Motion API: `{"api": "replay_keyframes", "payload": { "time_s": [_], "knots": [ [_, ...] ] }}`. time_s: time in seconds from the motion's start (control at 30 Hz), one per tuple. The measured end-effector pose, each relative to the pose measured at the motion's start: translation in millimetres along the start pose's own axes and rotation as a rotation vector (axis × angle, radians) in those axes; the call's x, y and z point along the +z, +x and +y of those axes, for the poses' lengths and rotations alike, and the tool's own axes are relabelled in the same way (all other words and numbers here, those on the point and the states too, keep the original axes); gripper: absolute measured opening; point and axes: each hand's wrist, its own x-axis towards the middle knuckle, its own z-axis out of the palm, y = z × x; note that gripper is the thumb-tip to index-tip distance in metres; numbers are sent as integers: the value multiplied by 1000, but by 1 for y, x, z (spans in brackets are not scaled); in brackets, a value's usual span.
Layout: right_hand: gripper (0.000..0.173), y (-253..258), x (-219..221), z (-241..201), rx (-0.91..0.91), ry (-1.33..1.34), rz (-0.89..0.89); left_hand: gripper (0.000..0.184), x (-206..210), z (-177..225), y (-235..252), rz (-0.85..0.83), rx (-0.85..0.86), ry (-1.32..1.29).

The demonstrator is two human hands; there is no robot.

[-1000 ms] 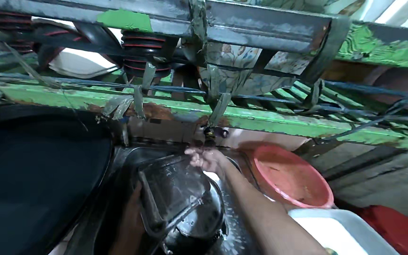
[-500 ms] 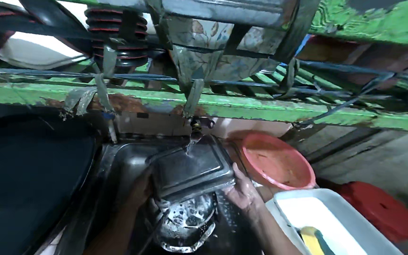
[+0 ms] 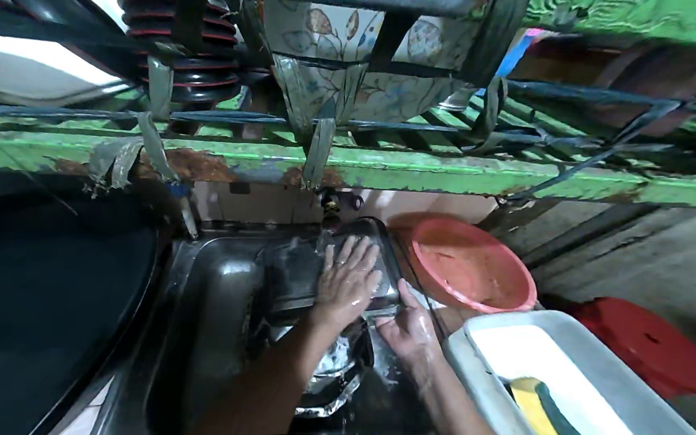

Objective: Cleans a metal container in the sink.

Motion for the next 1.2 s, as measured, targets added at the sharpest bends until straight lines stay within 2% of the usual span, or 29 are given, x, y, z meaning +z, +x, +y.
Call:
{"api": "replay_keyframes", "payload": {
  "time_s": [0.03,0.1,0.17,0.23,0.3,0.37,0.47,0.53,0.6,0.63,0.67,0.73,0.77,0.8,0.83,0.9,0.93,0.97,1.0,1.03,1.07,1.1,1.17,1.2],
  "knots": [
    [40,-3,0,-5,-11,-5,17,53,-1,-17,-5,33,-45,10],
    [41,-1,-9,-17,-36,0,28,58,-5,-64,-15,86,-297,-20],
    [42,4,-25,-24,-39,4,8,57,-16,-100,-28,76,-610,-316],
    [45,8,-36,-17,4,24,5,60,-35,-109,-42,132,-886,-746],
    [45,12,-44,-1,85,-16,32,65,-58,-109,-50,219,-1030,-859],
    [40,17,-46,18,193,-168,75,65,-79,-113,-58,309,-1016,-767],
    [42,24,-39,47,362,-408,93,64,-109,-120,-72,362,-870,-552],
    [57,30,-29,63,452,-497,69,67,-126,-113,-75,457,-876,-570],
    [77,35,-16,69,515,-477,16,69,-140,-105,-80,514,-891,-549],
    [81,37,-9,69,519,-446,8,69,-143,-102,-84,545,-878,-531],
    [78,38,-2,67,507,-398,16,66,-146,-100,-89,563,-836,-519],
    [58,40,10,60,433,-312,32,53,-144,-102,-105,583,-643,-537],
    [48,43,11,56,386,-281,11,49,-140,-110,-113,596,-555,-647],
    [40,47,9,51,340,-273,-35,43,-138,-114,-121,600,-552,-808],
    [32,53,6,45,288,-315,-69,38,-139,-115,-128,594,-662,-983],
    [55,64,5,27,217,-651,-217,32,-146,-114,-142,472,-928,-1176],
    [62,68,10,21,207,-856,-253,30,-146,-112,-148,409,-1023,-1176],
    [61,70,19,19,197,-1072,-273,37,-144,-110,-154,344,-1057,-1172],
    [53,72,29,18,181,-1283,-292,54,-141,-107,-156,286,-1053,-1165],
    [44,73,38,19,141,-1429,-318,69,-136,-103,-155,245,-1032,-1151],
    [39,76,46,22,76,-1454,-324,78,-130,-99,-150,214,-1013,-1144],
    [36,75,56,29,46,-1311,-293,82,-122,-97,-144,184,-996,-1143],
    [34,70,83,50,99,-794,-233,85,-108,-89,-128,141,-985,-1156],
    [36,65,96,62,122,-619,-240,86,-101,-85,-120,123,-970,-1163]
  ]
}}
